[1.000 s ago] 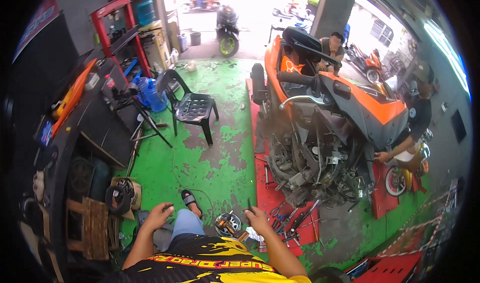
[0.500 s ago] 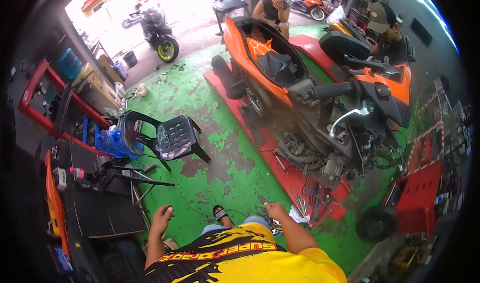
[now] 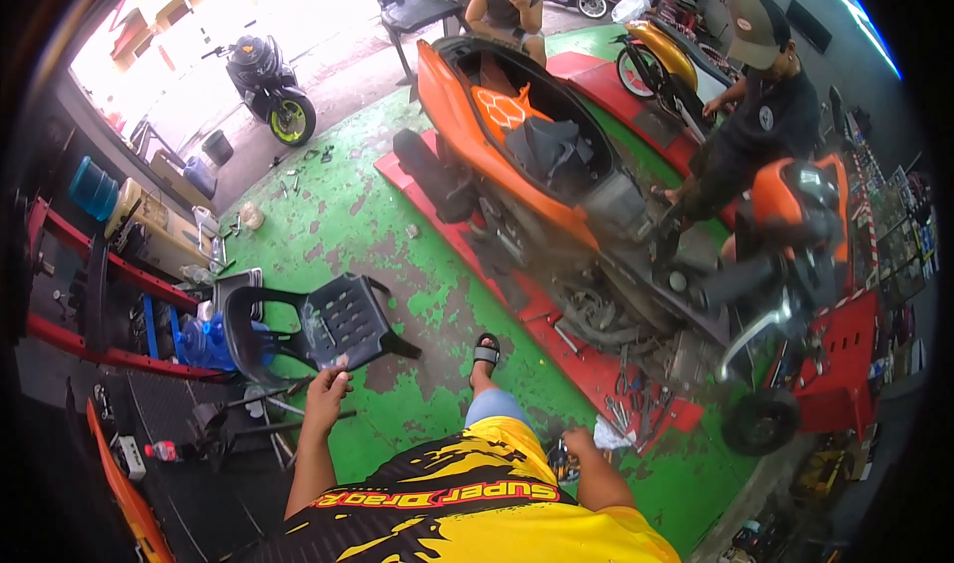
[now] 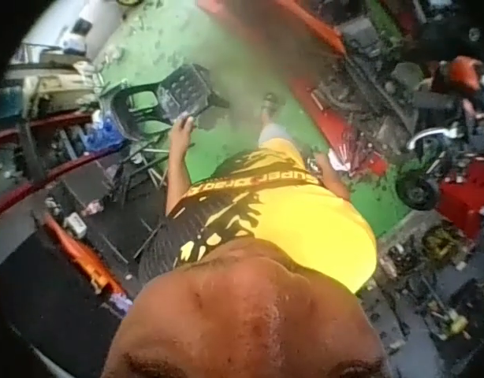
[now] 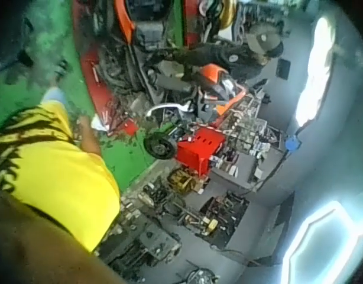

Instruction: Dismantling motorcycle fairings and plastic components.

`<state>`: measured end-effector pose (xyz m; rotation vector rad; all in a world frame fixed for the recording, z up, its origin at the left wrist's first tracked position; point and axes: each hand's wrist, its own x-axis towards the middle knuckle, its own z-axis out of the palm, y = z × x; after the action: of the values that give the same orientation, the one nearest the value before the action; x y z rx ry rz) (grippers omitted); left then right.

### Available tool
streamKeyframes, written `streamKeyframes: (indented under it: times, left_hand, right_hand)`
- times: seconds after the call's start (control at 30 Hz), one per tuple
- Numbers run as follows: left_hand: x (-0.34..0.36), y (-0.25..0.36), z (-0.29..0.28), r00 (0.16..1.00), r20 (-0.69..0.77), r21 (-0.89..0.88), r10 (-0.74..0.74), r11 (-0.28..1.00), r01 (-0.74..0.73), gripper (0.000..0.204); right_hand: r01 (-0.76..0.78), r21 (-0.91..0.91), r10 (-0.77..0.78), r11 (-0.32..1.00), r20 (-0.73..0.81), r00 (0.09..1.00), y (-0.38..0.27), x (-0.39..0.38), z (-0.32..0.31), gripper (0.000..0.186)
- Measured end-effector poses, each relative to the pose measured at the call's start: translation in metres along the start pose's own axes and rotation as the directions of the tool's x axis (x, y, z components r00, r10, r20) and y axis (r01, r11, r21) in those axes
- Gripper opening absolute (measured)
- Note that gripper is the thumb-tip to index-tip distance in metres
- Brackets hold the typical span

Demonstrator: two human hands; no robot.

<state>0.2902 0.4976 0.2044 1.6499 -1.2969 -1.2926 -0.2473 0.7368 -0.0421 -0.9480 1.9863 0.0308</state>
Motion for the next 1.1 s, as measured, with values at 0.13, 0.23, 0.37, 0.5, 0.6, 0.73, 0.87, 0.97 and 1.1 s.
streamKeyframes:
  times: [0.13, 0.23, 0.37, 0.5, 0.6, 0.73, 0.87, 0.97, 1.1]
  left_hand:
    - [0.096, 0.036, 0.035, 0.995, 0.085, 0.006, 0.044, 0.999, -0.045, 0.031]
    - [0.164, 0.092, 0.059, 0.983, 0.167, -0.020, 0.082, 0.997, -0.080, 0.033]
    - [0.260, 0.139, 0.066, 0.960, 0.217, 0.117, 0.178, 0.971, -0.206, 0.033]
    - [0.354, 0.190, 0.077, 0.928, 0.254, 0.060, 0.271, 0.954, -0.295, 0.033]
    - [0.439, 0.231, 0.077, 0.903, 0.286, 0.045, 0.321, 0.937, -0.347, 0.033]
    - [0.565, 0.285, 0.084, 0.838, 0.326, -0.030, 0.437, 0.891, -0.453, 0.033]
    - [0.672, 0.334, 0.093, 0.827, 0.353, -0.125, 0.437, 0.898, -0.422, 0.039]
    - [0.715, 0.369, 0.107, 0.840, 0.388, -0.195, 0.379, 0.925, -0.327, 0.046]
    - [0.765, 0.381, 0.126, 0.813, 0.481, -0.317, 0.329, 0.930, -0.188, 0.059]
  right_hand:
    - [-0.196, 0.218, 0.185, 0.956, 0.069, 0.980, -0.066, 0.046, -0.029, 0.035]
    - [-0.179, 0.366, 0.157, 0.913, 0.088, 0.984, -0.113, 0.090, -0.069, 0.031]
    - [-0.119, 0.705, 0.117, 0.699, 0.051, 0.992, -0.220, 0.120, -0.153, 0.019]
    - [-0.035, 0.761, 0.079, 0.648, -0.021, 0.997, -0.284, 0.138, -0.187, 0.020]
    - [-0.005, 0.795, 0.095, 0.607, -0.066, 0.993, -0.319, 0.137, -0.188, 0.021]
    - [-0.075, 0.869, 0.275, 0.489, -0.072, 0.959, -0.341, 0.160, -0.157, 0.020]
    - [-0.051, 0.837, 0.424, 0.544, -0.222, 0.878, -0.371, 0.188, -0.094, 0.022]
    - [-0.044, 0.849, 0.472, 0.526, -0.249, 0.846, -0.436, 0.195, -0.078, 0.024]
    - [-0.025, 0.878, 0.425, 0.478, -0.207, 0.881, -0.528, 0.192, -0.111, 0.025]
